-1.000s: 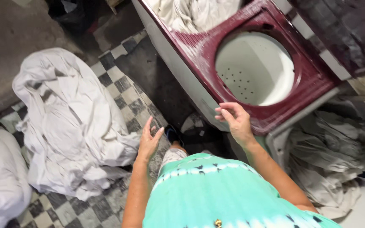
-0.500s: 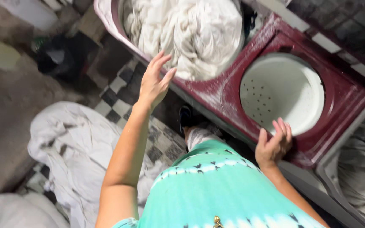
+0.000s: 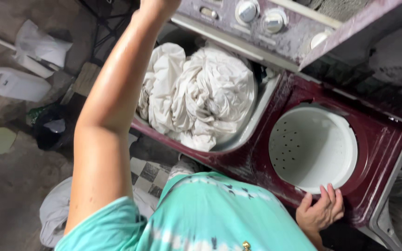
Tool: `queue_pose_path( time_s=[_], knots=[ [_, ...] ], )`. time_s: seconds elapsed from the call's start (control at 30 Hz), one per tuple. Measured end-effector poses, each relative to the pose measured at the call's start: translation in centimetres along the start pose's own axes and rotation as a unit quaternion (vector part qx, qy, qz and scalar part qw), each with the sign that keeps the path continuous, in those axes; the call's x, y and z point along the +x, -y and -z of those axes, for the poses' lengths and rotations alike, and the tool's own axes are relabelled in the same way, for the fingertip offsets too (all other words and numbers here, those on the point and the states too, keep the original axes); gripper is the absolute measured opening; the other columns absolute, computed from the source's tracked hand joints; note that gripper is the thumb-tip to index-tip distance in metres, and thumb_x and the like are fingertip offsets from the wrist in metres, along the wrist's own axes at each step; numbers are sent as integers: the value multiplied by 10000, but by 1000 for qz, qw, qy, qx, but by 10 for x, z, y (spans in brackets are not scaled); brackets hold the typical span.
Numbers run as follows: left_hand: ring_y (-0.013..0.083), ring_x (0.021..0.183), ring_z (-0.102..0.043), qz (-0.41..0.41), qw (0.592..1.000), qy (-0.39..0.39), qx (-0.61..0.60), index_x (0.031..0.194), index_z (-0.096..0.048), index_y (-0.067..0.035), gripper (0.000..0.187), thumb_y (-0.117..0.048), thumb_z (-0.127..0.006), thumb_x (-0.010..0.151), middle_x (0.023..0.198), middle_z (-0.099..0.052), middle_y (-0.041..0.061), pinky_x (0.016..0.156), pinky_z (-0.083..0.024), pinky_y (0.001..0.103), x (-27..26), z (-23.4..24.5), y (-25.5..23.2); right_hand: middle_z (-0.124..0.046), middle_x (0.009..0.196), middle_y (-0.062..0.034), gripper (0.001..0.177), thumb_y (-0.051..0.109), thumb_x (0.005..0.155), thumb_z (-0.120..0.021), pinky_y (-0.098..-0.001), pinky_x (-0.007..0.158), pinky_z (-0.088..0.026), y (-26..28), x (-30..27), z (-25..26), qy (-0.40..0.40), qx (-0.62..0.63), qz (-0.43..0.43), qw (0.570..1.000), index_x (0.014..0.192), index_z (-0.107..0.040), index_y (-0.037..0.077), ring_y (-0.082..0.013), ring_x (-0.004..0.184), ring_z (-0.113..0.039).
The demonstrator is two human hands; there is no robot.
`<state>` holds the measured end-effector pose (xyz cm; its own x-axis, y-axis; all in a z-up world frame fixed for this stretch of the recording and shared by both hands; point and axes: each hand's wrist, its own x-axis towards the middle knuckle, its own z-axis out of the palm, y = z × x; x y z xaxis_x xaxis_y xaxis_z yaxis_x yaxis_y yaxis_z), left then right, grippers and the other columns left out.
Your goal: The person washes laundry by hand in a two-tub washing machine, wrings out the clothes, and transfers them between the tubs.
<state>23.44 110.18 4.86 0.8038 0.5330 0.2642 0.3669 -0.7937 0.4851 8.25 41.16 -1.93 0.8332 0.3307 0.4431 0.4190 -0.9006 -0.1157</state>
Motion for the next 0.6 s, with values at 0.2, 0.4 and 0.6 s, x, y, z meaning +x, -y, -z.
queue_pose_path(
  time_s=[0.2, 0.4, 0.6],
  knots=[
    [409, 1181, -489, -5, 998, 64, -11, 1248, -534, -86, 531, -393, -830, 932, 1194, -562, 199, 1031, -387, 500, 29, -5, 14, -673, 1384, -187, 415, 347, 1145, -493, -526, 1158, -328, 0, -6, -11, -59, -56, -12, 997, 1274, -638, -20, -401, 1422, -509],
    [416, 1238, -416, -33, 993, 103, -48, 1302, -476, -83, 630, -431, -827, 911, 1265, -499, 211, 1063, -333, 504, 104, -20, 23, -648, 1413, -167, 396, 335, 1153, -507, -495, 1157, -341, 4, -4, -10, -7, -81, -27, 996, 1259, -656, -16, -369, 1402, -491],
    [423, 1294, -343, -58, 985, 139, -87, 1355, -418, -80, 730, -469, -824, 890, 1335, -437, 224, 1096, -279, 508, 109, -62, 17, -590, 1430, -140, 352, 305, 1121, -481, -480, 1203, -326, -3, -8, -11, 31, -87, -31, 995, 1223, -639, 7, -351, 1407, -457]
  ],
)
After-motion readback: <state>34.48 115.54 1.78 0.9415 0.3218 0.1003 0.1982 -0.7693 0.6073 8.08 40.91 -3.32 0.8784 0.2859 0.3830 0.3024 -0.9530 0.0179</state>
